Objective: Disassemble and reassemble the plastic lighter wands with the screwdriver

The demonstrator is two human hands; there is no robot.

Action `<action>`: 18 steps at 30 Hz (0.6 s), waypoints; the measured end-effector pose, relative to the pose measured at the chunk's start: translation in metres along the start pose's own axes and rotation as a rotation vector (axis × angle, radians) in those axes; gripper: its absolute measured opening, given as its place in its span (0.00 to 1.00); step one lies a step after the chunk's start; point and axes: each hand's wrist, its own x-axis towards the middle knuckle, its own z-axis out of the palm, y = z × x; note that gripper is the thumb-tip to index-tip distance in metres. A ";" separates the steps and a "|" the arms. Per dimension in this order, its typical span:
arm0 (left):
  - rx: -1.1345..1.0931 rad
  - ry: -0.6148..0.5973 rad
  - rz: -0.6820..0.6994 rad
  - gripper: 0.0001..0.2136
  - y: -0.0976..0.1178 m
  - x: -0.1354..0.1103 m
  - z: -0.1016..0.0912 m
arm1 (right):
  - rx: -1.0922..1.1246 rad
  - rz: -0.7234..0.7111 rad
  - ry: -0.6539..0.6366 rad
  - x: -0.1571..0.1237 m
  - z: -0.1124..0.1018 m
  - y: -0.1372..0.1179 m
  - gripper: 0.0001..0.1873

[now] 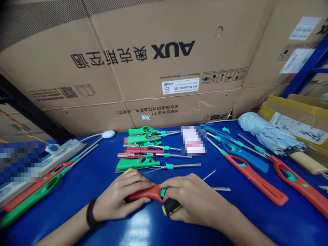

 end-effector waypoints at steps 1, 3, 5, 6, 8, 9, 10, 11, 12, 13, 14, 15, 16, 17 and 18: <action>0.011 0.004 0.012 0.13 0.000 0.000 0.000 | -0.010 -0.001 -0.003 0.000 0.000 0.000 0.11; 0.042 0.008 0.035 0.13 0.001 -0.001 0.001 | -0.037 -0.010 -0.008 0.000 0.000 -0.001 0.12; 0.079 0.014 0.060 0.14 0.000 -0.002 0.001 | -0.080 -0.035 -0.010 0.000 0.001 -0.002 0.14; 0.095 0.020 0.074 0.14 0.000 -0.003 0.002 | -0.112 -0.051 -0.005 0.000 0.002 -0.002 0.14; 0.119 0.032 0.087 0.14 -0.001 -0.004 0.003 | -0.187 -0.091 0.010 -0.001 0.004 -0.004 0.16; 0.127 0.038 0.087 0.14 -0.001 -0.004 0.003 | -0.220 -0.109 0.019 -0.002 0.005 -0.005 0.16; 0.133 0.040 0.084 0.14 -0.002 -0.005 0.003 | -0.246 -0.122 0.025 -0.002 0.006 -0.006 0.17; 0.139 0.040 0.081 0.14 -0.002 -0.005 0.002 | -0.262 -0.131 0.028 -0.002 0.007 -0.007 0.18; 0.143 0.037 0.081 0.14 -0.001 -0.005 0.001 | -0.268 -0.135 0.029 -0.002 0.007 -0.008 0.18; 0.147 0.030 0.087 0.14 0.000 -0.005 0.000 | -0.265 -0.136 0.030 -0.001 0.007 -0.009 0.18; 0.151 0.020 0.097 0.14 0.001 -0.004 -0.001 | -0.254 -0.135 0.032 -0.001 0.006 -0.009 0.18; 0.157 0.008 0.108 0.14 0.002 -0.003 -0.003 | -0.236 -0.138 0.036 -0.001 0.005 -0.008 0.18; 0.164 -0.004 0.116 0.14 0.003 -0.003 -0.005 | -0.212 -0.142 0.048 -0.001 0.003 -0.008 0.17; 0.174 -0.018 0.120 0.13 0.005 -0.002 -0.007 | -0.187 -0.144 0.068 -0.001 0.000 -0.006 0.16; 0.184 -0.037 0.118 0.13 0.006 -0.001 -0.009 | -0.163 -0.143 0.100 -0.002 -0.003 -0.004 0.15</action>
